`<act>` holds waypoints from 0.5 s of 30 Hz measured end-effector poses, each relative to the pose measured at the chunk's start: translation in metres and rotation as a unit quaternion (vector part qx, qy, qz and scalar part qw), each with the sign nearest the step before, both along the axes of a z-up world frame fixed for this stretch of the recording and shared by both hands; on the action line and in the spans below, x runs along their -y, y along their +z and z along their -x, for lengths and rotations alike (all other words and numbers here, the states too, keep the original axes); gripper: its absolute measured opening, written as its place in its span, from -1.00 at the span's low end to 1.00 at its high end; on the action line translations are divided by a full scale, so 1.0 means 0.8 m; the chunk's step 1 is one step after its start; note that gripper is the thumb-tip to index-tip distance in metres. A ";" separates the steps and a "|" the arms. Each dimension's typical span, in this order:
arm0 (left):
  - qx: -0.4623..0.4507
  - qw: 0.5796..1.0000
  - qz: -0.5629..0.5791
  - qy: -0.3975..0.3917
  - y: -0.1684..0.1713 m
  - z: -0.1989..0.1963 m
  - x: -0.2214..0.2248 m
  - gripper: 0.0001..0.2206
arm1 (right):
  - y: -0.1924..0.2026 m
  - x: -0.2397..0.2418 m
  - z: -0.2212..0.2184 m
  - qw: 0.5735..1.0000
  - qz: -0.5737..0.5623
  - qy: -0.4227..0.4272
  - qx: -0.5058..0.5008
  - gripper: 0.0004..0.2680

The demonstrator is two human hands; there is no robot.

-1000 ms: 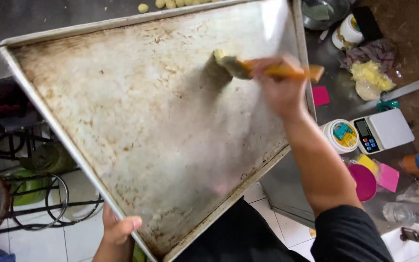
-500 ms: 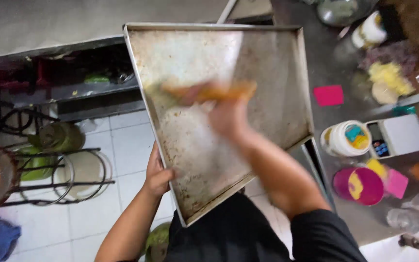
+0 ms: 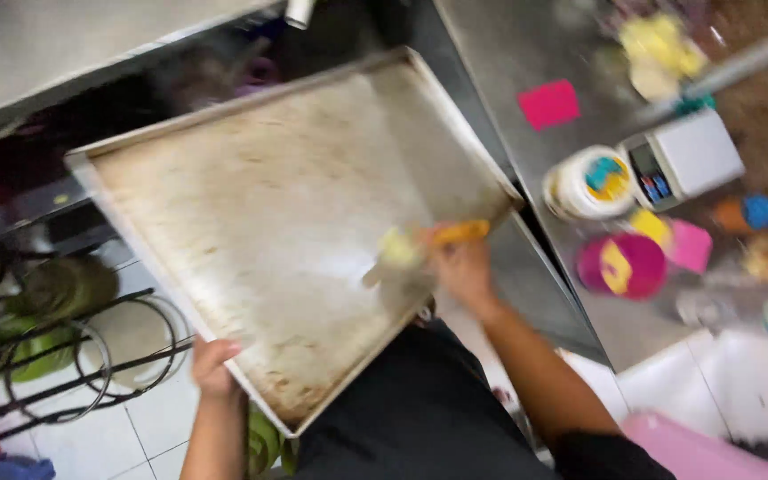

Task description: Braiding pieces of dough, arranging them on a baking tray, and preparing trays by cleaning and greasing them.

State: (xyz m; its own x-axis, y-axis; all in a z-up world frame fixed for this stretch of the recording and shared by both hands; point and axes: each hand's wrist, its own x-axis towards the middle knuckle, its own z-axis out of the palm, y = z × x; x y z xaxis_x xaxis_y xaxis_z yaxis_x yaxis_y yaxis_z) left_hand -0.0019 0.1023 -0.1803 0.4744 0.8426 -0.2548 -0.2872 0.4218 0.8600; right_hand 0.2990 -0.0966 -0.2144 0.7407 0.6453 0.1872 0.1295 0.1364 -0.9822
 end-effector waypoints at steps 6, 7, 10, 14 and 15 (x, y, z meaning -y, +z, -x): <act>-0.066 0.991 -0.074 0.089 -0.015 0.042 0.003 -0.67 | 0.008 0.198 -0.120 0.853 0.329 -0.343 0.213 -0.78; -0.094 0.968 -0.213 0.096 -0.050 0.065 -0.002 -0.89 | 0.017 0.221 -0.134 0.842 0.293 -0.386 0.235 -0.84; -0.103 0.962 -0.215 0.131 -0.021 0.048 0.010 -0.95 | -0.003 0.305 -0.166 0.783 0.361 -0.450 0.231 -0.77; -0.011 0.986 -0.045 0.161 0.109 -0.006 0.054 -0.29 | -0.049 0.363 -0.198 0.701 0.569 -0.372 0.217 -0.74; -0.015 0.980 -0.048 0.193 0.117 0.004 0.060 -0.29 | -0.079 0.373 -0.212 0.715 0.560 -0.348 0.232 -0.74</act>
